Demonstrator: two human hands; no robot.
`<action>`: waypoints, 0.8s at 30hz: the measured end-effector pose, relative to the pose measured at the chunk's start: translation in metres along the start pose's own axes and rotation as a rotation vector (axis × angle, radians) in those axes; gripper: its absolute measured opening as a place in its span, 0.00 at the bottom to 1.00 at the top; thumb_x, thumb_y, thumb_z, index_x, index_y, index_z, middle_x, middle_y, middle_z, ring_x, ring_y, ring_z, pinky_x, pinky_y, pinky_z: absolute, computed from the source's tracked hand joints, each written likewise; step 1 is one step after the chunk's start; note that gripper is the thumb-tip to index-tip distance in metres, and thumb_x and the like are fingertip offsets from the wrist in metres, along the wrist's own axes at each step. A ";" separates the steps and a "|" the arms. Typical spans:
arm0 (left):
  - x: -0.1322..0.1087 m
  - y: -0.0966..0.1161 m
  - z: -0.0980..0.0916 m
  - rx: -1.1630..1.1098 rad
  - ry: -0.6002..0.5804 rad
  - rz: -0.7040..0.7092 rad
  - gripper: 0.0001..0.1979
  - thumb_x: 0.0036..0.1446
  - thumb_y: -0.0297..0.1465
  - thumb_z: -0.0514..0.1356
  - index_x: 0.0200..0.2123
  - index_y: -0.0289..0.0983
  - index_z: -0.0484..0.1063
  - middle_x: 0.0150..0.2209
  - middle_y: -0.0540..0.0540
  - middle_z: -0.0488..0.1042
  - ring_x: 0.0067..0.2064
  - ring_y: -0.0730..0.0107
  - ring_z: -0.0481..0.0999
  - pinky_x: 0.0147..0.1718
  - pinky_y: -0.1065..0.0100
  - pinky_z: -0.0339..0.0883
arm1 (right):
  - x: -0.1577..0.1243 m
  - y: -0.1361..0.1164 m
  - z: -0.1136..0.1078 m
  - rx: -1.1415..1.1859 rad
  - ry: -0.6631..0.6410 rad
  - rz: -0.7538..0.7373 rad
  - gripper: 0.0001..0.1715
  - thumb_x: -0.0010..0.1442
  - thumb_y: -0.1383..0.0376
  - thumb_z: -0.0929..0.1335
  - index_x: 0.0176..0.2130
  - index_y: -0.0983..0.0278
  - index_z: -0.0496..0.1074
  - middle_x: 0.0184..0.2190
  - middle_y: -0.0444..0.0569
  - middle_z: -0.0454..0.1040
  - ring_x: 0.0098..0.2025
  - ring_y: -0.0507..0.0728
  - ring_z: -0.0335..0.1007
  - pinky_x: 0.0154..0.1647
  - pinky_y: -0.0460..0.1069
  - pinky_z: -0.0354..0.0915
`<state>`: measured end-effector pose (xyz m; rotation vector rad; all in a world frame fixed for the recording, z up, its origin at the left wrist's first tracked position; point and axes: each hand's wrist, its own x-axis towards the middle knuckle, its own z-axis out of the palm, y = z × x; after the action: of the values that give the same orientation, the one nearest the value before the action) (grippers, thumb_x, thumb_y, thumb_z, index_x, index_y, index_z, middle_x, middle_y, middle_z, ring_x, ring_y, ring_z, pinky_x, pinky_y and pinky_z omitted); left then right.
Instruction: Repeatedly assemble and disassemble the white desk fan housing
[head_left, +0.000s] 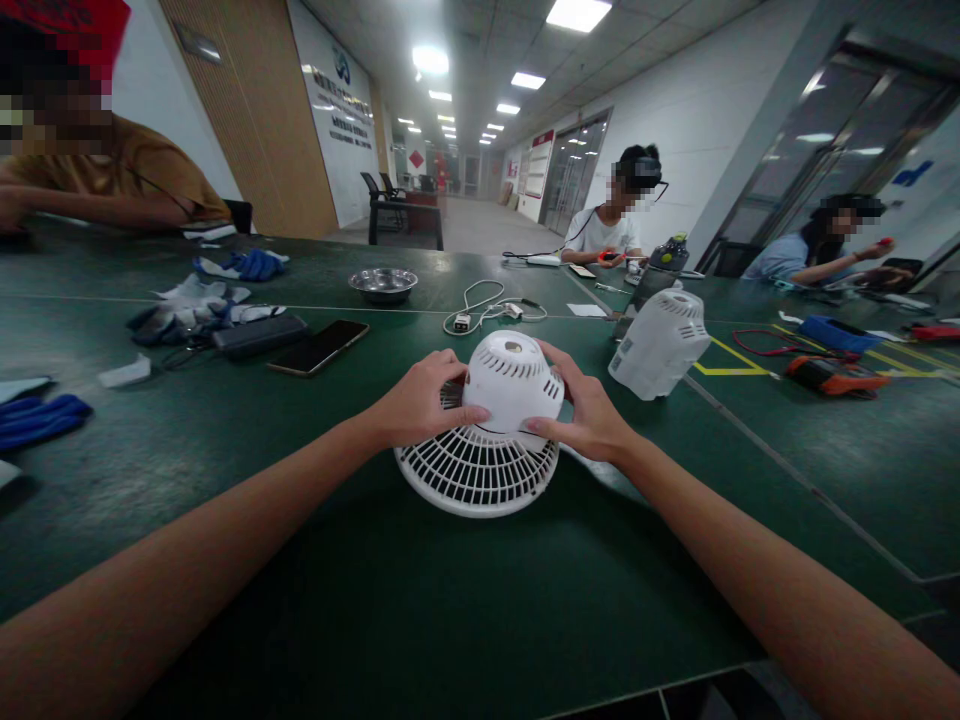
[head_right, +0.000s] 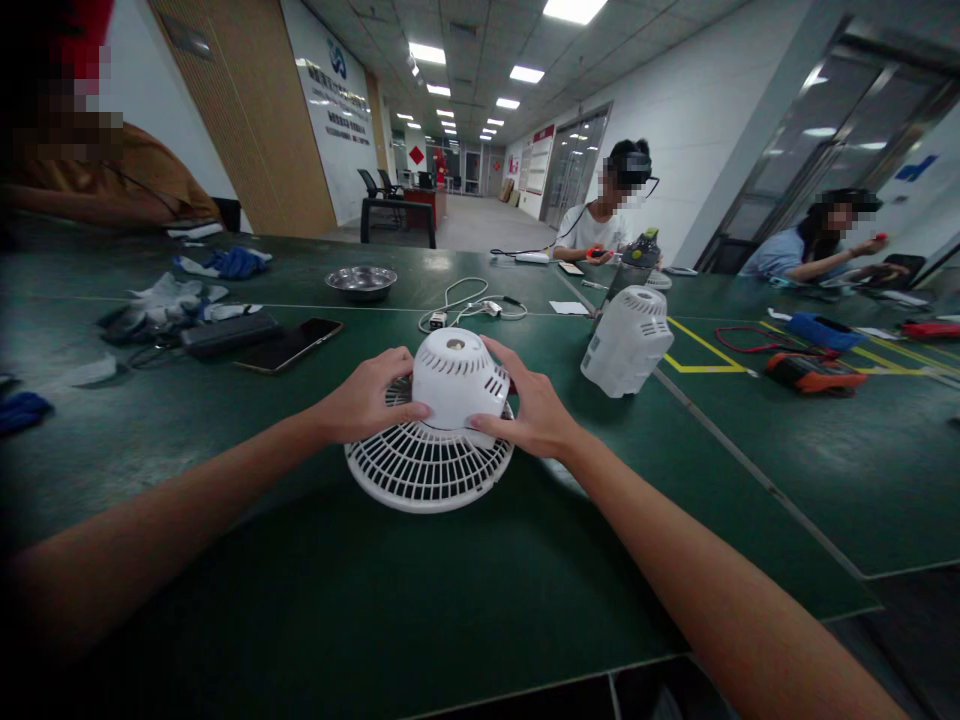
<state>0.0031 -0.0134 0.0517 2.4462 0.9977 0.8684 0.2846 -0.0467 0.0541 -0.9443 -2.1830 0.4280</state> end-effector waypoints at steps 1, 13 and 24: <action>0.000 0.001 -0.001 0.032 -0.024 0.005 0.24 0.53 0.50 0.67 0.45 0.37 0.78 0.41 0.42 0.72 0.42 0.56 0.70 0.42 0.56 0.65 | 0.000 0.001 0.000 0.005 0.006 -0.014 0.56 0.54 0.51 0.76 0.71 0.55 0.50 0.59 0.55 0.73 0.51 0.67 0.76 0.54 0.67 0.71; 0.000 0.002 -0.002 0.091 -0.158 -0.010 0.32 0.53 0.55 0.64 0.50 0.36 0.74 0.50 0.37 0.72 0.49 0.48 0.71 0.45 0.50 0.67 | 0.000 -0.004 0.000 -0.070 -0.045 -0.010 0.60 0.53 0.51 0.76 0.73 0.57 0.46 0.64 0.57 0.68 0.58 0.70 0.73 0.59 0.68 0.69; -0.001 -0.005 0.000 0.019 -0.141 0.060 0.34 0.52 0.51 0.66 0.57 0.38 0.72 0.53 0.36 0.73 0.53 0.45 0.71 0.51 0.45 0.65 | -0.001 -0.009 0.000 -0.139 -0.046 -0.024 0.63 0.53 0.53 0.76 0.74 0.53 0.42 0.71 0.53 0.59 0.64 0.71 0.66 0.63 0.70 0.65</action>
<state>-0.0002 -0.0109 0.0492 2.5247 0.8906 0.6963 0.2804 -0.0537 0.0586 -0.9903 -2.2871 0.2920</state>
